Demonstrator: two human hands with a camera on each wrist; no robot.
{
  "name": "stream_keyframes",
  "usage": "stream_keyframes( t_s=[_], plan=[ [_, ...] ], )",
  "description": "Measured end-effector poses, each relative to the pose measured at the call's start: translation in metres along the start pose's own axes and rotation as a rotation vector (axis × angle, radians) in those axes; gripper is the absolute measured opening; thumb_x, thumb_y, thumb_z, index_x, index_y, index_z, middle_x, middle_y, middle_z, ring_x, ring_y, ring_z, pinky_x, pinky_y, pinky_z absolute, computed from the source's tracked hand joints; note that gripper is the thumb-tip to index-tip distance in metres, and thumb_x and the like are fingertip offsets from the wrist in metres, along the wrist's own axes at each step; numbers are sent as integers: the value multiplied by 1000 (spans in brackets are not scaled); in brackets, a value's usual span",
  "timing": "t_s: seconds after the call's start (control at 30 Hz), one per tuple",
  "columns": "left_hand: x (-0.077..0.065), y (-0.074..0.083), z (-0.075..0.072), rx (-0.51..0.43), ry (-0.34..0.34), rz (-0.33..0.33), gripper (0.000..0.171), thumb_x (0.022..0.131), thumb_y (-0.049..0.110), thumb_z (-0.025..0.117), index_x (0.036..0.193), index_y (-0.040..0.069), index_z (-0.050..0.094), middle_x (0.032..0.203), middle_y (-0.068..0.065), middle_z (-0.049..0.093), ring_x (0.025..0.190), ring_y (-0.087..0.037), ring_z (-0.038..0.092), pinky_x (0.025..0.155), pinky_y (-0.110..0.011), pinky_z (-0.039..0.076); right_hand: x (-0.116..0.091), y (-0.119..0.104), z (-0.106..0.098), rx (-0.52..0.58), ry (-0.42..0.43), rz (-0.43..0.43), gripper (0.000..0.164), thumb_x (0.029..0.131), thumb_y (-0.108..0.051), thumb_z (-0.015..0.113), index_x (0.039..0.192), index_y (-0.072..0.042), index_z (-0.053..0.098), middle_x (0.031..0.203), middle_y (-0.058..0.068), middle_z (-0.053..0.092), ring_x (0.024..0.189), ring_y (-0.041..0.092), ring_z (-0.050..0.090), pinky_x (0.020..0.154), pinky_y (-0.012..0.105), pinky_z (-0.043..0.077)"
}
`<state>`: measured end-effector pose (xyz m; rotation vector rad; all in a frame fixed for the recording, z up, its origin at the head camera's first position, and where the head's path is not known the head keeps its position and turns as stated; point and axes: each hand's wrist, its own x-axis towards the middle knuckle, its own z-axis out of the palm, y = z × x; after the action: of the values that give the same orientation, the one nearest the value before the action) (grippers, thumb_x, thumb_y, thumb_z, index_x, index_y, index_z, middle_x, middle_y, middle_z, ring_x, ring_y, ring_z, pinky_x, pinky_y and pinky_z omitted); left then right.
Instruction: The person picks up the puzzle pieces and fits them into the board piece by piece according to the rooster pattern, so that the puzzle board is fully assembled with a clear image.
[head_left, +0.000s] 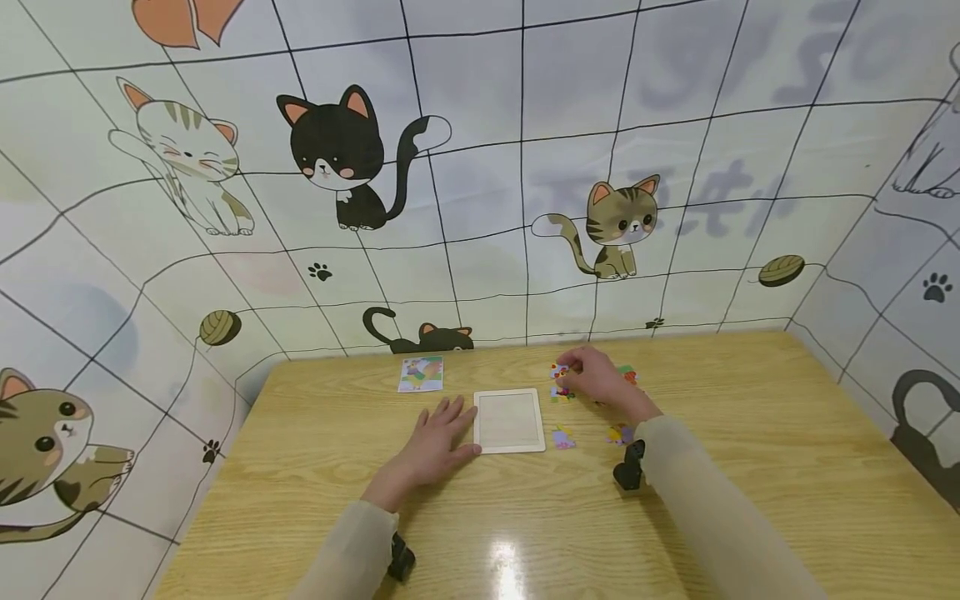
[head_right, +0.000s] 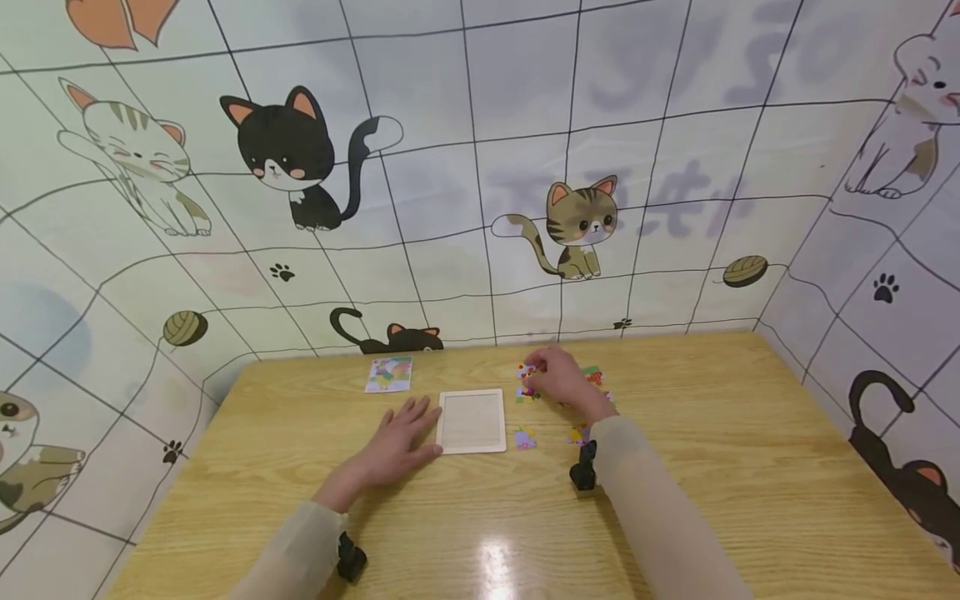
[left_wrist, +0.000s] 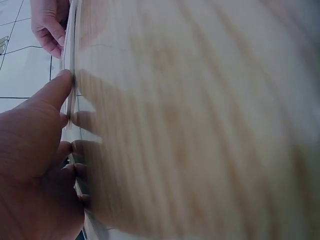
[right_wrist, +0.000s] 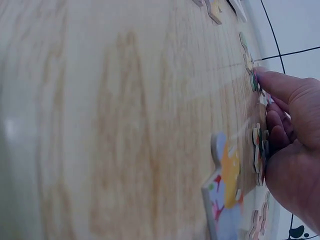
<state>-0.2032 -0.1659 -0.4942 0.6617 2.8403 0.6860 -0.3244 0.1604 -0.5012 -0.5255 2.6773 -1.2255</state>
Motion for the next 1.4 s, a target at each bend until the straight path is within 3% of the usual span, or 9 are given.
stream_keyframes(
  t_s=[0.3,0.6,1.03,1.4],
  plan=[
    [0,-1,1,-8,1,-9,66,103,38,61,157,6,41,164,-25,25,152,-47,16,117,-70,9,0,-2,-1,60,0,16,35,96,-8,72,128,4,62,108,15,61,95,26,54,83,40,47],
    [-2,0,-1,-8,-6,20,66,103,37,61,156,3,41,164,-27,25,151,-49,16,116,-72,8,-1,-3,1,89,13,25,29,98,-4,65,125,5,62,104,15,61,91,26,55,78,37,47],
    [-1,2,-5,6,-49,27,67,104,36,60,158,3,37,165,-27,21,152,-50,13,116,-72,7,2,-3,-1,116,78,77,20,103,-9,60,119,0,68,113,15,66,101,29,60,85,40,49],
    [-1,-1,-5,25,-72,11,69,104,40,59,159,6,37,167,-23,20,153,-46,12,117,-69,9,-2,-13,-12,193,76,118,25,106,-16,60,124,-1,66,116,15,65,95,29,56,76,38,48]
  ],
)
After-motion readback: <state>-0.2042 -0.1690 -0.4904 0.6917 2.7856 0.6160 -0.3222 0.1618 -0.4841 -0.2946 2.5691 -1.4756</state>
